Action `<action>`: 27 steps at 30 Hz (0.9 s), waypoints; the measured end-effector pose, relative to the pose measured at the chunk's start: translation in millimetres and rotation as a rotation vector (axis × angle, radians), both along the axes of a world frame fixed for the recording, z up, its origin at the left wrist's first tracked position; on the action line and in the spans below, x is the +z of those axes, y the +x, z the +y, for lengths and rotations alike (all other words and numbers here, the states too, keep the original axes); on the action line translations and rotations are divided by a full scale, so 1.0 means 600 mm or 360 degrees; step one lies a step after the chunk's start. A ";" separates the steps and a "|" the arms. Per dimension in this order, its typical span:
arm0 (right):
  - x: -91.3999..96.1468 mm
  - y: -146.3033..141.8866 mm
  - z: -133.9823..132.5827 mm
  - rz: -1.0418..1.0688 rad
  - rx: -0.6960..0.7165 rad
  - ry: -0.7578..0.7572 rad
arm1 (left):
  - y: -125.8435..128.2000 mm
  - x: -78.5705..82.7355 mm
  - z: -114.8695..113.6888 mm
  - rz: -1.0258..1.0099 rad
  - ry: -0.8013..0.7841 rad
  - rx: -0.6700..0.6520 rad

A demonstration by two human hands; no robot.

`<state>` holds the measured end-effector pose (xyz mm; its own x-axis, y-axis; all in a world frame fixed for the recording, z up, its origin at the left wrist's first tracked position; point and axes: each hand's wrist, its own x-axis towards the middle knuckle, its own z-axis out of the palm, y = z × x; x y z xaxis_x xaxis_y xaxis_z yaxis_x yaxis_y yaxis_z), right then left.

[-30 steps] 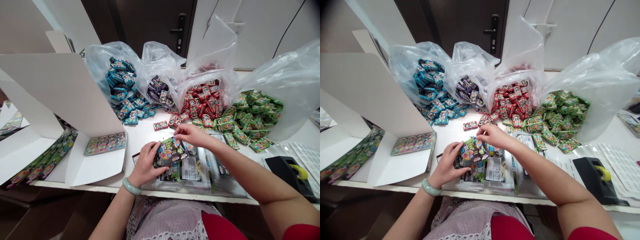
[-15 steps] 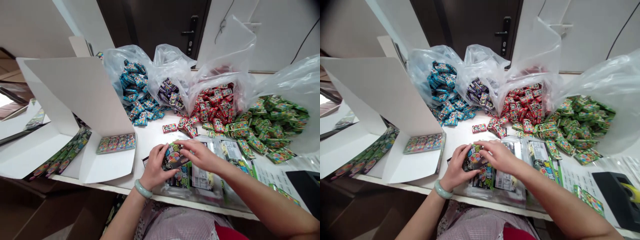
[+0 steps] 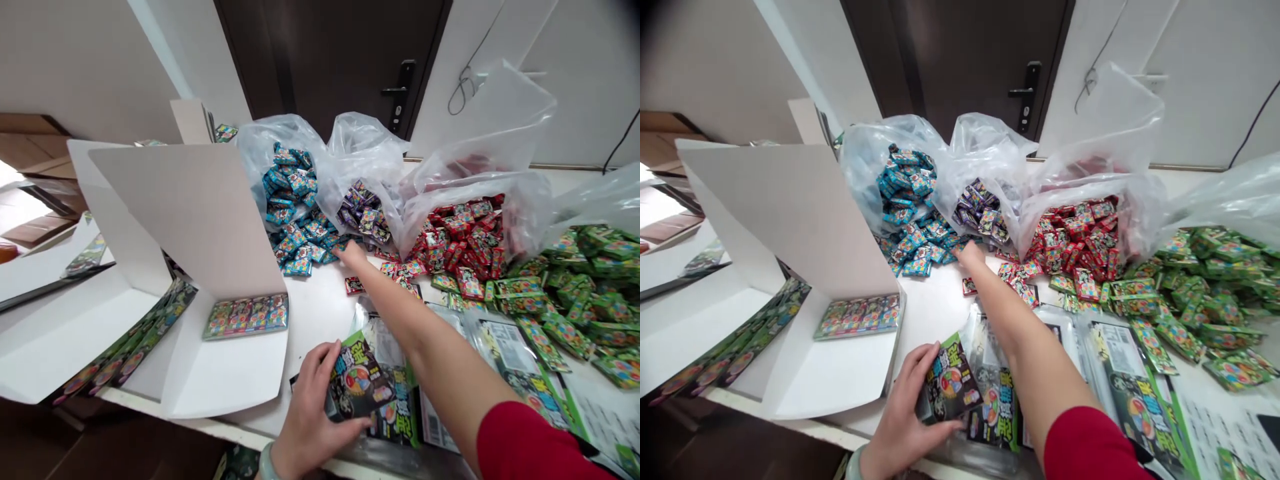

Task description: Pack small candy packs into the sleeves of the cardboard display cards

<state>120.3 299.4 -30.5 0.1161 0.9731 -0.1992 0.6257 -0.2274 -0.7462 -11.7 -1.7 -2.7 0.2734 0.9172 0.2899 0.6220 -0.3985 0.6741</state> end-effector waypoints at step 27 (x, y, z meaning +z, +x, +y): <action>0.207 0.308 -0.370 0.0019 0.0970 0.0629 | 0.091 0.020 0.034 0.0316 0.0218 -0.0363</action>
